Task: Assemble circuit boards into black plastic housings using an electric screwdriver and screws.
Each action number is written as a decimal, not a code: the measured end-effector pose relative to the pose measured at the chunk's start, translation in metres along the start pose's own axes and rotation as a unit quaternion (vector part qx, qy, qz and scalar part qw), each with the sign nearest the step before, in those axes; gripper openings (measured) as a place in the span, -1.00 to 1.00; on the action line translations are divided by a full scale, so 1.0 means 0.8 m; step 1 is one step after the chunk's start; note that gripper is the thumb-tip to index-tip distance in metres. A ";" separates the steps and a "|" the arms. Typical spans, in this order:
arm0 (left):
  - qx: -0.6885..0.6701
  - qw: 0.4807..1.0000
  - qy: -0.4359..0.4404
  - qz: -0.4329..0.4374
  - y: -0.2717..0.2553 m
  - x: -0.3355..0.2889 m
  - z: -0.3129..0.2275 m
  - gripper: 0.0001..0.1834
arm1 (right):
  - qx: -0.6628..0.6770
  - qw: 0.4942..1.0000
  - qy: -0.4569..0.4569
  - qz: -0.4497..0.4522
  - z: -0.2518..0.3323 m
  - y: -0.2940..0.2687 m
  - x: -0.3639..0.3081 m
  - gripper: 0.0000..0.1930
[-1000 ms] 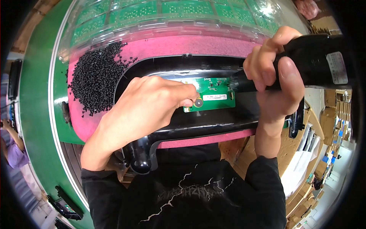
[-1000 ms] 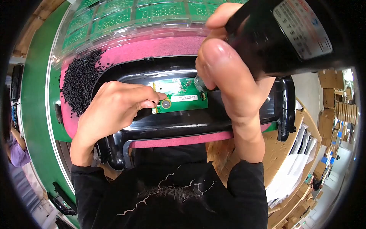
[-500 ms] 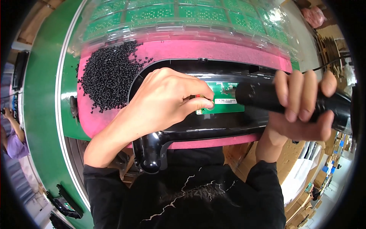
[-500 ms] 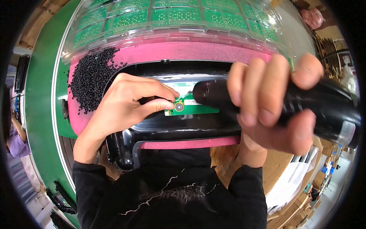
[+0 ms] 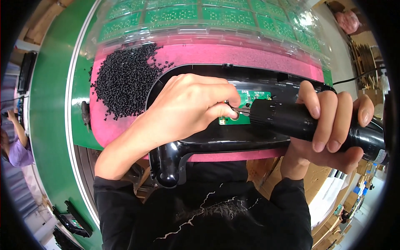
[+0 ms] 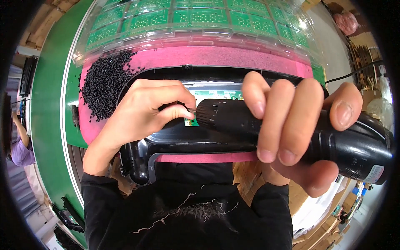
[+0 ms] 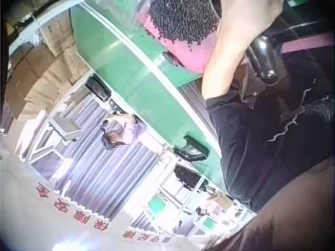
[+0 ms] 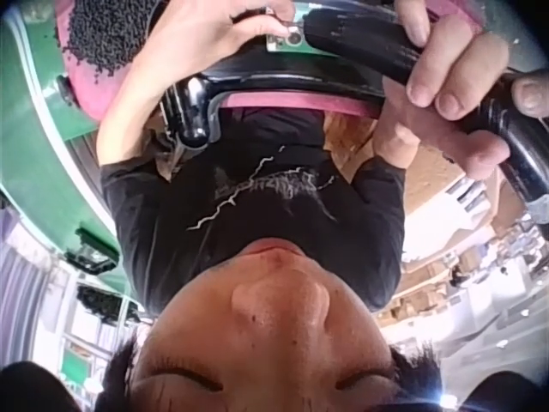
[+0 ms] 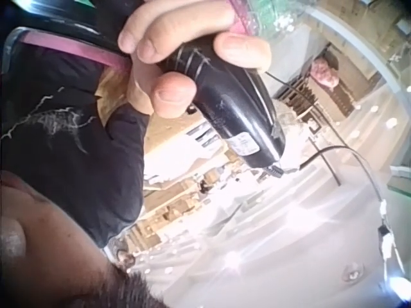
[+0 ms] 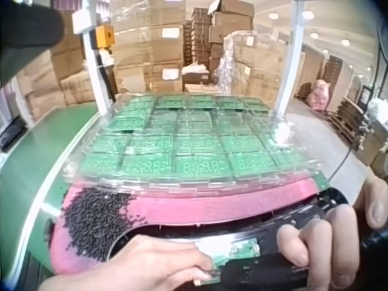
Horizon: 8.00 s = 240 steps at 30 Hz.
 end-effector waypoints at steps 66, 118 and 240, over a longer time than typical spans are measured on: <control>-0.089 0.990 -0.105 0.042 -0.004 -0.024 0.003 -0.84 | -0.043 0.987 0.092 0.125 -0.018 0.051 -0.020 -0.56; -0.036 0.995 0.089 -0.040 -0.023 -0.020 -0.013 -0.87 | -0.092 0.972 0.160 0.148 -0.031 0.052 -0.015 -0.56; -0.015 0.995 0.079 0.062 -0.007 -0.001 -0.003 -0.70 | -0.003 0.998 0.064 0.001 -0.025 0.006 0.015 -0.66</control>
Point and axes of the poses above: each hand's wrist, its own x-axis towards the middle knuckle, its own y-axis out of the palm, z = x × y, the point moved 8 cm from there along x, towards the middle knuckle, and after that the axes turned 8 degrees about -z, right-handed, at the moved point
